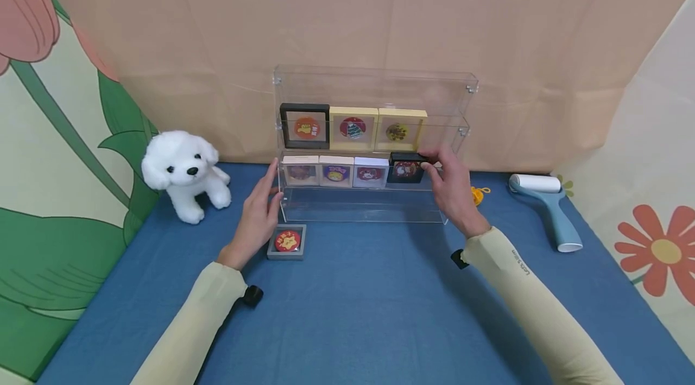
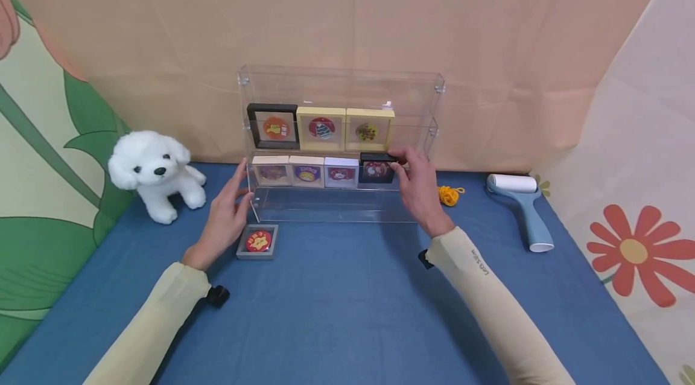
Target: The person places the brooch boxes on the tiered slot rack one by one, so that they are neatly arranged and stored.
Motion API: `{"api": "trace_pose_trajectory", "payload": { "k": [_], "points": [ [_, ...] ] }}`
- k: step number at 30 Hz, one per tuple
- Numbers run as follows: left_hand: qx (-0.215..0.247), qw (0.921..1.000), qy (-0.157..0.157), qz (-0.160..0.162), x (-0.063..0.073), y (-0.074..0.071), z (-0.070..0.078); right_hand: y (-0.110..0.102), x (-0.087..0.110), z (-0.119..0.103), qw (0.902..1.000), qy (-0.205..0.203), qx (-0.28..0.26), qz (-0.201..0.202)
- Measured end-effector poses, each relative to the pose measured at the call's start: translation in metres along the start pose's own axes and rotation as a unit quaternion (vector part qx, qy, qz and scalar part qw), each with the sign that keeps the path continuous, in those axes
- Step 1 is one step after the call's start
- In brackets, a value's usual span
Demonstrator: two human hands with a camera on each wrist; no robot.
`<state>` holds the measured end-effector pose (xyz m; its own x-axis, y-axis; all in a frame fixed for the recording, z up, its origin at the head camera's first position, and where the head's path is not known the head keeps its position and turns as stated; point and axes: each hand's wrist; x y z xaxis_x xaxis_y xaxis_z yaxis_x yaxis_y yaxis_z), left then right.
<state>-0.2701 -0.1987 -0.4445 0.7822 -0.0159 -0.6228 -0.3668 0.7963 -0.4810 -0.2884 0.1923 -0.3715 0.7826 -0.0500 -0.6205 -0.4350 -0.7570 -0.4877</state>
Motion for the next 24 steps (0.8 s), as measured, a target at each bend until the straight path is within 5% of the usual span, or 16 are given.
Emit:
{"api": "trace_pose_trajectory", "payload": {
  "k": [14, 24],
  "points": [
    [-0.005, 1.0, -0.006, -0.004, -0.0001, 0.0003, -0.0004, 0.004, 0.0015, 0.0034, 0.9961, 0.005, 0.082, -0.032],
    [-0.007, 1.0, -0.002, -0.001, 0.0003, -0.0003, -0.0001, 0.0047, 0.0009, 0.0014, 0.9953, -0.013, 0.091, -0.031]
  ]
}}
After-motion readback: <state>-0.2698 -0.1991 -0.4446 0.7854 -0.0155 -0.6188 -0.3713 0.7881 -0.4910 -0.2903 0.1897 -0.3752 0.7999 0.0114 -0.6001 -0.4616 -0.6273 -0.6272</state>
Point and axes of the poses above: each hand's wrist, its own x-axis away from the middle knuckle, its own y-axis out of the palm, z = x × y, and after that the axes turned 10 degrees about z, right-handed
